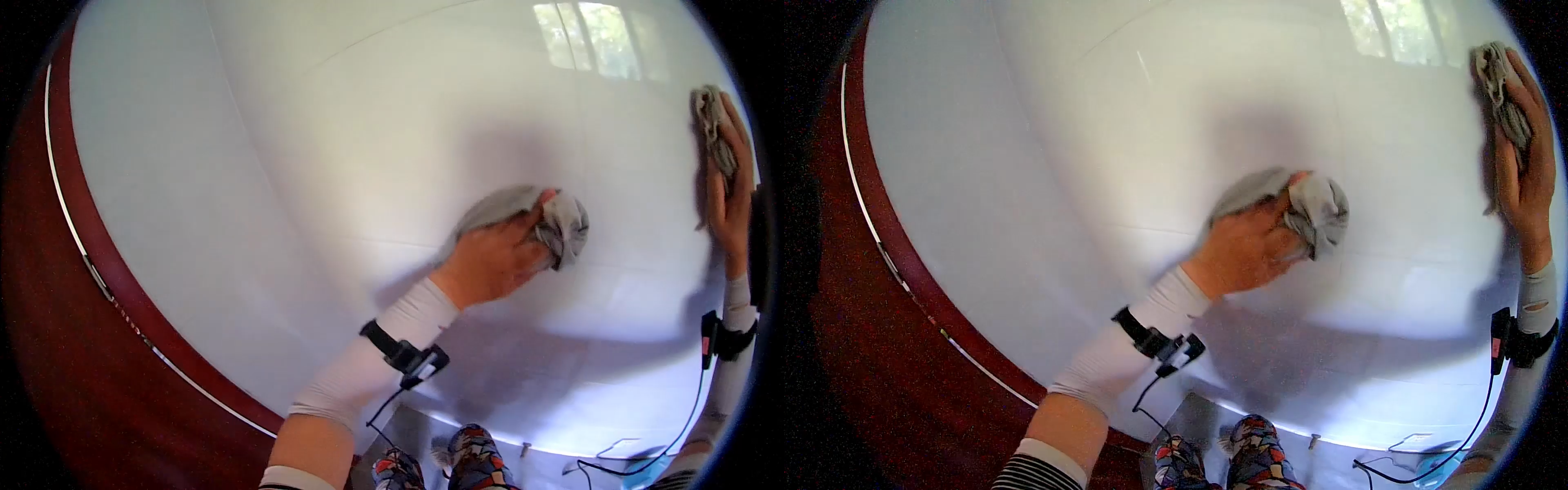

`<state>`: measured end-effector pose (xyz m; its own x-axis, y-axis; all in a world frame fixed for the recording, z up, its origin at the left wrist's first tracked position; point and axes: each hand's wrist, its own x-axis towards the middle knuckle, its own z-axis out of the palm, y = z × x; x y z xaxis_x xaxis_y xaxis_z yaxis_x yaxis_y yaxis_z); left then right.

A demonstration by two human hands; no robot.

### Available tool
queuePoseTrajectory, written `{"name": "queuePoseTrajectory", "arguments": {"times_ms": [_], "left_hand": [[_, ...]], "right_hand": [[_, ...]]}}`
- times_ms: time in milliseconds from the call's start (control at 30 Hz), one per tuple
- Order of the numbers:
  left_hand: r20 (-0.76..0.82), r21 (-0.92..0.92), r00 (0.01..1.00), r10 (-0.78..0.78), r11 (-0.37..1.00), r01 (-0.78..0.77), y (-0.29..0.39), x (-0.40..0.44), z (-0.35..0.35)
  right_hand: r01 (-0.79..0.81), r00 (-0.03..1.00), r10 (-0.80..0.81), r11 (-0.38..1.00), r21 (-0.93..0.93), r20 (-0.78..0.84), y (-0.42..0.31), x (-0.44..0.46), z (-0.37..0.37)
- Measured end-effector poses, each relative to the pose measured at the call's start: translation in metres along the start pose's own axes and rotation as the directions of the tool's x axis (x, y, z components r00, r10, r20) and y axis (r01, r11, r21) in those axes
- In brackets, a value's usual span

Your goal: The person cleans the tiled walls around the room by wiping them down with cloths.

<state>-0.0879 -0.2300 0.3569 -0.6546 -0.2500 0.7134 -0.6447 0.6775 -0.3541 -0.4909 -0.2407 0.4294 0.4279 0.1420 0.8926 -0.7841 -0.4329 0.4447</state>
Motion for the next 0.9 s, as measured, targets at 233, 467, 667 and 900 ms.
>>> {"name": "queuePoseTrajectory", "arguments": {"times_ms": [233,467,667,900], "left_hand": [[-0.511,0.127,0.836,-0.199,0.945,0.302,-0.122,-0.018,-0.05],[-0.502,-0.268,0.475,-0.723,0.652,0.709,-0.12,-0.106,-0.041],[-0.293,0.004,0.679,-0.673,0.709,0.705,-0.033,-0.149,0.031],[0.018,0.009,0.958,-0.286,0.958,0.286,-0.003,-0.045,0.014]], "right_hand": [[-0.143,0.985,0.134,0.986,-0.082,-0.108,0.012,-0.012,0.02],[0.157,0.976,-0.142,0.984,0.084,-0.165,-0.009,0.024,0.006],[-0.322,0.93,0.358,0.905,0.278,-0.085,-0.033,0.004,0.007],[-0.08,0.996,0.08,0.997,0.004,-0.043,0.005,-0.011,-0.001]]}}
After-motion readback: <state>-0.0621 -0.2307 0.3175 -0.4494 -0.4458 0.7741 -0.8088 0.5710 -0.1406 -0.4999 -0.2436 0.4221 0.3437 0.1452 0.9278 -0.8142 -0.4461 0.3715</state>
